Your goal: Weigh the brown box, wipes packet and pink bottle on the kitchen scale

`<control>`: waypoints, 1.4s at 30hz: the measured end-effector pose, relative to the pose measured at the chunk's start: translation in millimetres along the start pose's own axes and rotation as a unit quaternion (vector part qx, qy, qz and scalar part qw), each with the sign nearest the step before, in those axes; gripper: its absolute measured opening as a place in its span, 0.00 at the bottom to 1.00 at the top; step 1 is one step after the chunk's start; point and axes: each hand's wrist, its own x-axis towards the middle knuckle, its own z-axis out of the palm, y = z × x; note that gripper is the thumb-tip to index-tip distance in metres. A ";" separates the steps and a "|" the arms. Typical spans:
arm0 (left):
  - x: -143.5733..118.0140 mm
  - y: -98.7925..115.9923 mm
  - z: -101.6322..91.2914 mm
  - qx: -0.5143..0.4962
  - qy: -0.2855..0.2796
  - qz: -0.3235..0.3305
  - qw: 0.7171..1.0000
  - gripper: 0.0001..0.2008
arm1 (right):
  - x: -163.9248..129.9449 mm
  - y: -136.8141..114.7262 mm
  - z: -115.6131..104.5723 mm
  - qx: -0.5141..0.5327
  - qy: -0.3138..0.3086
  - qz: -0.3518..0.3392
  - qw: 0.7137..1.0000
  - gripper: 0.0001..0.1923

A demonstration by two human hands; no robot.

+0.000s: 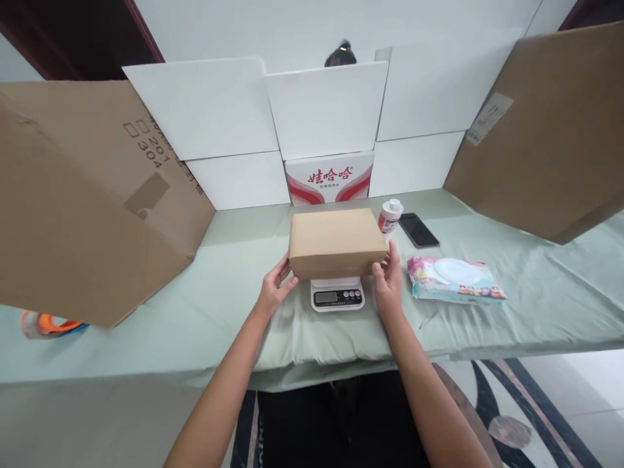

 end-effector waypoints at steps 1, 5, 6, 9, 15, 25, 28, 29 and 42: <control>-0.2 -0.4 0.1 0.001 0.002 -0.006 1.000 0.44 | -0.7 -0.7 0.1 -0.005 -0.005 -0.007 1.000 0.37; 1.6 3.4 -3.8 0.008 0.050 0.013 0.999 0.40 | -2.9 -14.9 8.0 -0.001 -0.044 -0.049 0.998 0.35; 3.2 5.0 -7.6 0.009 0.079 0.031 0.996 0.40 | -3.5 -22.6 13.8 0.007 -0.060 -0.062 0.996 0.34; 10.4 9.1 -29.0 -0.007 0.239 0.097 0.966 0.40 | -7.0 -54.6 44.5 0.052 -0.129 -0.091 0.986 0.31; 15.3 18.1 -87.6 0.037 0.548 0.112 0.828 0.38 | -21.1 -98.5 139.9 0.139 -0.270 -0.039 0.952 0.33; 12.2 16.3 -104.0 0.083 0.610 0.030 0.787 0.40 | -39.2 -83.8 212.5 0.159 -0.311 0.043 0.936 0.32; 12.3 16.2 -107.2 0.089 0.613 0.036 0.784 0.39 | -38.7 -94.4 203.2 0.174 -0.324 0.053 0.928 0.35; 11.7 16.9 -107.9 0.092 0.620 0.038 0.778 0.39 | -36.1 -98.4 192.2 0.179 -0.317 0.048 0.930 0.36; -2.6 17.5 -51.2 0.408 0.303 0.277 0.816 0.32 | 127.0 -2.7 -10.1 -0.124 0.056 0.204 0.969 0.38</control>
